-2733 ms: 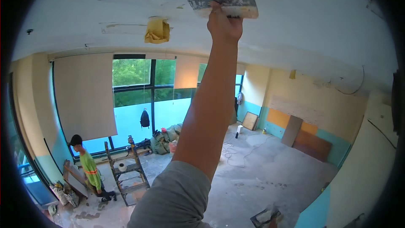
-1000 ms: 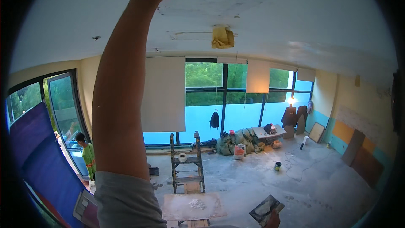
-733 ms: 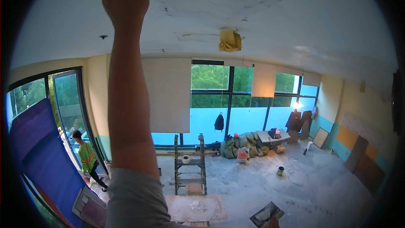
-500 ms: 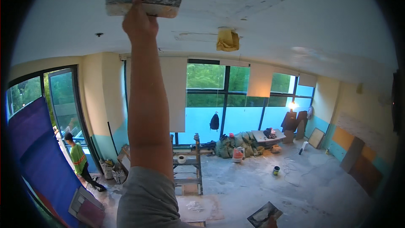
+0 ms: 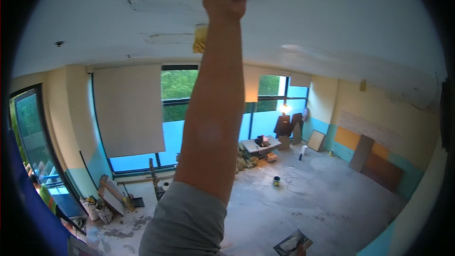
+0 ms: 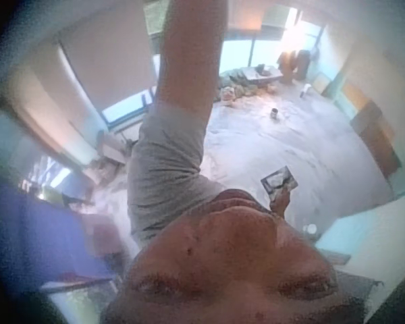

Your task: The person applies plaster to the ceiling using putty knives, then applies joint tape along the ceiling seam by hand.

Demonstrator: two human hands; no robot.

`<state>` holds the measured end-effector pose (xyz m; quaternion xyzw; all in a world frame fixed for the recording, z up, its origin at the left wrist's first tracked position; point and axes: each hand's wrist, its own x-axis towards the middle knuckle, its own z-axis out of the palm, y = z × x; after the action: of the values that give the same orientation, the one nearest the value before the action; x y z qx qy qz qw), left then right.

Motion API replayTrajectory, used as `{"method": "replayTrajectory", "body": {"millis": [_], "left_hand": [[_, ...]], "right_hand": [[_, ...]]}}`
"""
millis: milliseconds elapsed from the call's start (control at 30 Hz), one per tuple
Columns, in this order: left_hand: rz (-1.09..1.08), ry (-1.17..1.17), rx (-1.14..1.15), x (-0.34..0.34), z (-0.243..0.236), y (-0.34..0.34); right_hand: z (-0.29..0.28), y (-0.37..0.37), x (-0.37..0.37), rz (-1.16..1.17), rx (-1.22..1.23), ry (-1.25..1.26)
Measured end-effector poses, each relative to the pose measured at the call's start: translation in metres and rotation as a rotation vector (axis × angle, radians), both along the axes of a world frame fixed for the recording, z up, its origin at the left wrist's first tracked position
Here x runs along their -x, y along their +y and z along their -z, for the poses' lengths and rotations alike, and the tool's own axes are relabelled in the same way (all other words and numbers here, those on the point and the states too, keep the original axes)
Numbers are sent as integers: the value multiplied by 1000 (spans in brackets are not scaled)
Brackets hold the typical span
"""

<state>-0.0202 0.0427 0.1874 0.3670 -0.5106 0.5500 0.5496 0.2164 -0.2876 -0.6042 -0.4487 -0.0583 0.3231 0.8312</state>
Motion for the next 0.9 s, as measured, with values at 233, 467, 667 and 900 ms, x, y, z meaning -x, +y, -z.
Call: {"method": "replayTrajectory", "body": {"millis": [233, 467, 667, 900], "left_hand": [[142, 80, 177, -129, 25, 4], [268, 187, 280, -182, 55, 19], [20, -111, 25, -170, 24, 13], [447, 103, 208, -192, 22, 12]], "right_hand": [[32, -38, 2, 251, 264, -375], [5, -49, 7, 343, 275, -153], [1, -63, 13, 426, 304, -114], [-4, -65, 14, 456, 318, -98]]}}
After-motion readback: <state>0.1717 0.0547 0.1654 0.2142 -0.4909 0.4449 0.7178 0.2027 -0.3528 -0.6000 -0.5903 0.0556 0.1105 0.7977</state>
